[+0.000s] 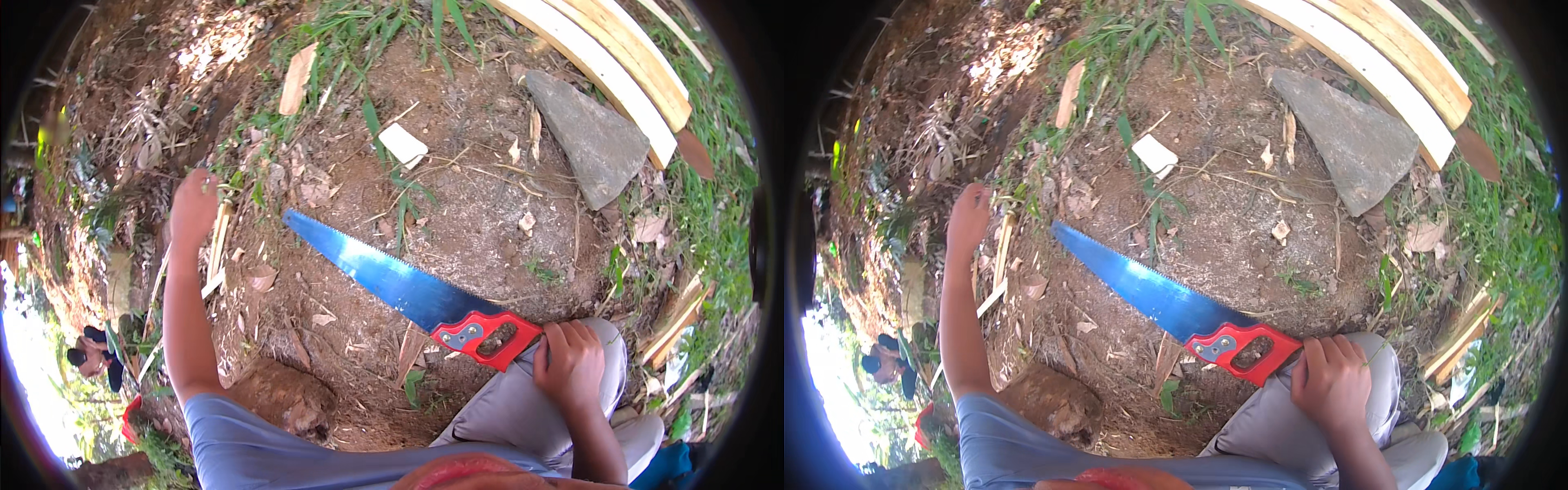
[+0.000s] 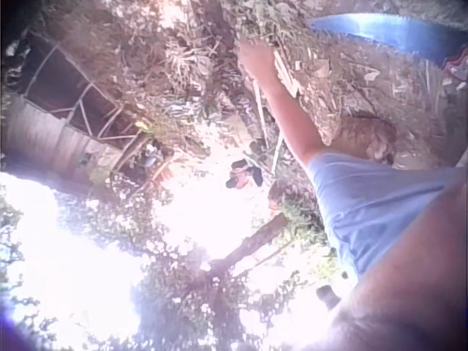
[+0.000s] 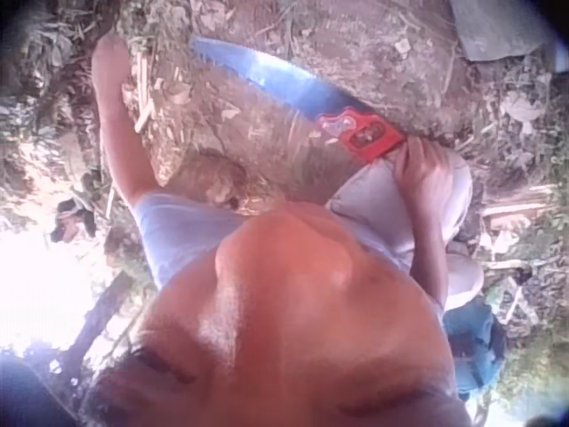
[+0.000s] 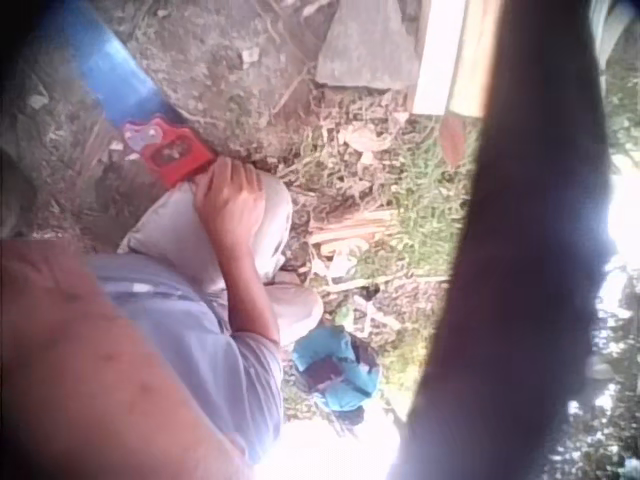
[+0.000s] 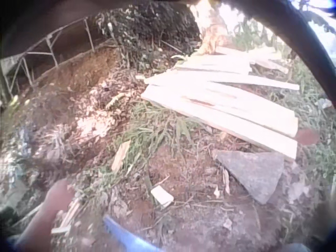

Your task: The person sits on the ground and uses a red hand saw to cut thin wooden strips into smaller pieces. They hold the wood with one hand and saw with the other, periodically stacking the cut pieces on the ground.

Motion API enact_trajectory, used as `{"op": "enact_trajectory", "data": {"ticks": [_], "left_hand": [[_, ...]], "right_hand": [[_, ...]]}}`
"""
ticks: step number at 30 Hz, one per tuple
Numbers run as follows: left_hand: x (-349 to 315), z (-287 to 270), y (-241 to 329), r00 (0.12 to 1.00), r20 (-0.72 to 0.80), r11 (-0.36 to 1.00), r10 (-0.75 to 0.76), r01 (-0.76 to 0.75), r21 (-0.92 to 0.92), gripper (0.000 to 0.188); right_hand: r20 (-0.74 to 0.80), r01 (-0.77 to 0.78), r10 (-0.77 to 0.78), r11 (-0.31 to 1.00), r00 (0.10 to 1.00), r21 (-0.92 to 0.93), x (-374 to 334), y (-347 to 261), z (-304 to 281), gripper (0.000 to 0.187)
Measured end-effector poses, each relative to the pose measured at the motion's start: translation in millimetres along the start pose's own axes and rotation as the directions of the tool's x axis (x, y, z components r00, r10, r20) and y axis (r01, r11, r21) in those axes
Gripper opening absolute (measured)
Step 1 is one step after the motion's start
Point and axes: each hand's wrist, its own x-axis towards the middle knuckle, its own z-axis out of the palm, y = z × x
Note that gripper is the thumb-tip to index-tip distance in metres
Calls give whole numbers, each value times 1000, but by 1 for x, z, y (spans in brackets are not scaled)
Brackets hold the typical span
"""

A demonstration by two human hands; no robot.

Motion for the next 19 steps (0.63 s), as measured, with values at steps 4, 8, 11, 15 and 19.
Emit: {"op": "enact_trajectory", "data": {"ticks": [4,8,11,15,19], "left_hand": [[-101,-72,88,968,138,978,208,-203,-55,44],[-236,-110,66,957,291,999,8,-20,37,53],[-342,-98,52,893,354,956,-278,221,192,62],[-392,-87,50,895,242,888,-375,422,-184,75],[-394,-80,60,888,180,825,-422,459,-330,85]], "right_hand": [[-81,71,-59,985,995,160,-3,5,-3,19],[-187,236,-195,944,963,232,20,33,-42,39],[-321,437,-446,893,835,-106,86,47,-104,47],[-389,483,-518,855,762,-190,168,48,-145,53],[-338,454,-515,856,788,-247,228,56,-113,67]]}}
